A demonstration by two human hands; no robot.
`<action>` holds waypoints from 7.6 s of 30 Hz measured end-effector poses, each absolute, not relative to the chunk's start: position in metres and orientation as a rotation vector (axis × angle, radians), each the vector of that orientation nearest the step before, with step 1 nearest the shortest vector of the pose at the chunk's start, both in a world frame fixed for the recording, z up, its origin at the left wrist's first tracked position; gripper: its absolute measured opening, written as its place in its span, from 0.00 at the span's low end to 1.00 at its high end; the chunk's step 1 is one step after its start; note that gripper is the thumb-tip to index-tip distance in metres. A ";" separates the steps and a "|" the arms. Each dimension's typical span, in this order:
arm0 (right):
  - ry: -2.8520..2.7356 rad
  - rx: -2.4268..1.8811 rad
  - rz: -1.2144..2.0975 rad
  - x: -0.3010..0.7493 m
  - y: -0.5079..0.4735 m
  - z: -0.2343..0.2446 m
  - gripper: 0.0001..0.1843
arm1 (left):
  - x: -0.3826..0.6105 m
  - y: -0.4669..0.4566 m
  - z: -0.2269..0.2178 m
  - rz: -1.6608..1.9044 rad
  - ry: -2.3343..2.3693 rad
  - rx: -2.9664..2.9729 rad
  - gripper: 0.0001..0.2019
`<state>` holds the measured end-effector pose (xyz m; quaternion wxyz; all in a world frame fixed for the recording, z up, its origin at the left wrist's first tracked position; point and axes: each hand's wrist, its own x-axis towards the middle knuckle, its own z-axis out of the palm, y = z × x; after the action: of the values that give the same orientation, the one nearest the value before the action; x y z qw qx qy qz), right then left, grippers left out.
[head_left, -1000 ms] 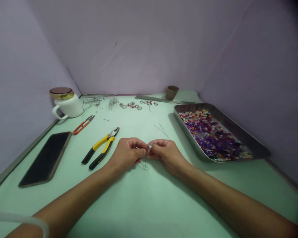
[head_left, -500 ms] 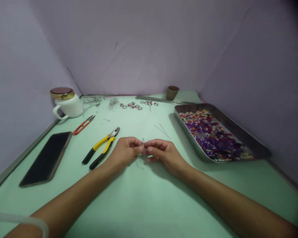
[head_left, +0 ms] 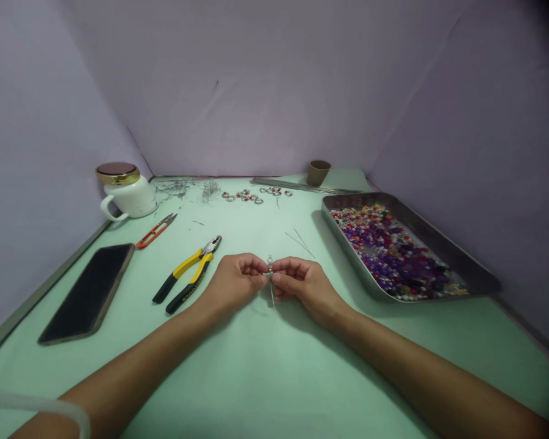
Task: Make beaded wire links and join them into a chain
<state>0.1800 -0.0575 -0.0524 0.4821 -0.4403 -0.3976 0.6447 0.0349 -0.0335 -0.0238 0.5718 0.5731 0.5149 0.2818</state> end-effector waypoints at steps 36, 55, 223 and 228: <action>-0.981 -0.967 1.676 0.184 -0.055 -0.057 0.05 | 0.036 -0.036 -0.020 0.700 1.223 1.466 0.05; -0.813 -0.829 1.862 0.192 -0.047 -0.057 0.04 | 0.038 -0.040 -0.016 0.742 1.181 1.459 0.07; -0.688 -0.849 1.863 0.181 -0.062 -0.052 0.08 | 0.008 -0.015 -0.001 0.786 1.287 2.069 0.06; -0.765 -0.807 2.020 0.183 -0.063 -0.049 0.08 | 0.009 -0.013 -0.003 0.789 1.244 1.986 0.05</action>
<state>0.1833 -0.0630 -0.0493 0.4060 -0.3199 -0.3031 0.8006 0.0089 -0.0129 -0.0031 0.3282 0.7587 0.4753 0.3013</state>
